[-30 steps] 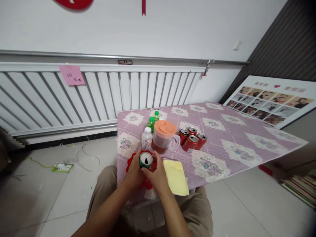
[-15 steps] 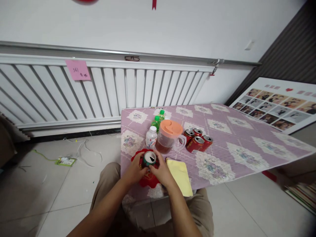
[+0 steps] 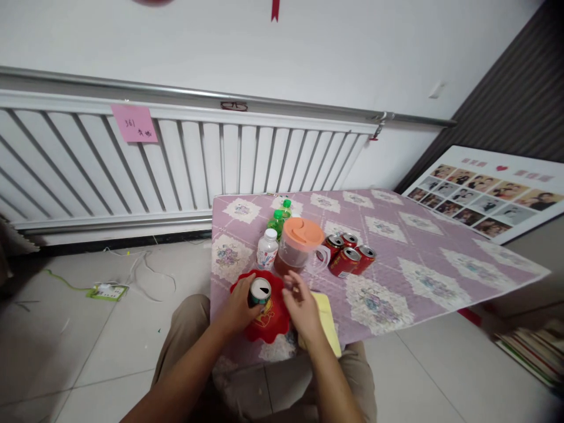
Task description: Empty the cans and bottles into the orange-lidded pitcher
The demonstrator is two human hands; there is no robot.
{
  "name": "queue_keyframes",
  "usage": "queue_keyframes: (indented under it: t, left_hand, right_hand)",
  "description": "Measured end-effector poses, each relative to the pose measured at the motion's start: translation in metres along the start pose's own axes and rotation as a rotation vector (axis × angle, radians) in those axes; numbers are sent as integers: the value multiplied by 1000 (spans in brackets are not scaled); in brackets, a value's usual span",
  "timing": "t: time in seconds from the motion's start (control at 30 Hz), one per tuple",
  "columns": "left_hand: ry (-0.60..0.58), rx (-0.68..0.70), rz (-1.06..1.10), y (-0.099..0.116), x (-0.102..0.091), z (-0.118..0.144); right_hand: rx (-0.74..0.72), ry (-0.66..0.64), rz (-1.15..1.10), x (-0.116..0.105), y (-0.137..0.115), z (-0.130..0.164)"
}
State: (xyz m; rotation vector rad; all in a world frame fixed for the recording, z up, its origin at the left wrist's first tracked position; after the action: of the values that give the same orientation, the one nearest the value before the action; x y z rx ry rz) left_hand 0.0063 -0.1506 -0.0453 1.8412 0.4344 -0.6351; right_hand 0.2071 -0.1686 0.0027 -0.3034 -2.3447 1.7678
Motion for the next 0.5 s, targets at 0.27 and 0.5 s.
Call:
queue_keyframes:
  t: [0.27,0.5]
  left_hand:
    - [4,-2,-44,3,-5,-2]
    - [-11,-10,-37,2,-3,-2]
  right_hand:
    - [-74,432,-47,-84,-15,-83]
    - [124,221,-159,-59,-3,-115]
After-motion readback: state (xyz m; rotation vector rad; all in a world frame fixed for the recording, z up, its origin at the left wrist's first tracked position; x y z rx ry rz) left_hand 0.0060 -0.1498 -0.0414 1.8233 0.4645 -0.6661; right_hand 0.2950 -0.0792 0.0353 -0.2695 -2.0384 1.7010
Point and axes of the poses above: each hand's wrist, its own z-axis away from the middle knuckle, its own x-axis out of the palm, y = z × x, the point moved 4 cm from there along -z, towards the middle knuckle, and after that the axes turned 13 degrees about -z, right-handed, at the moved point
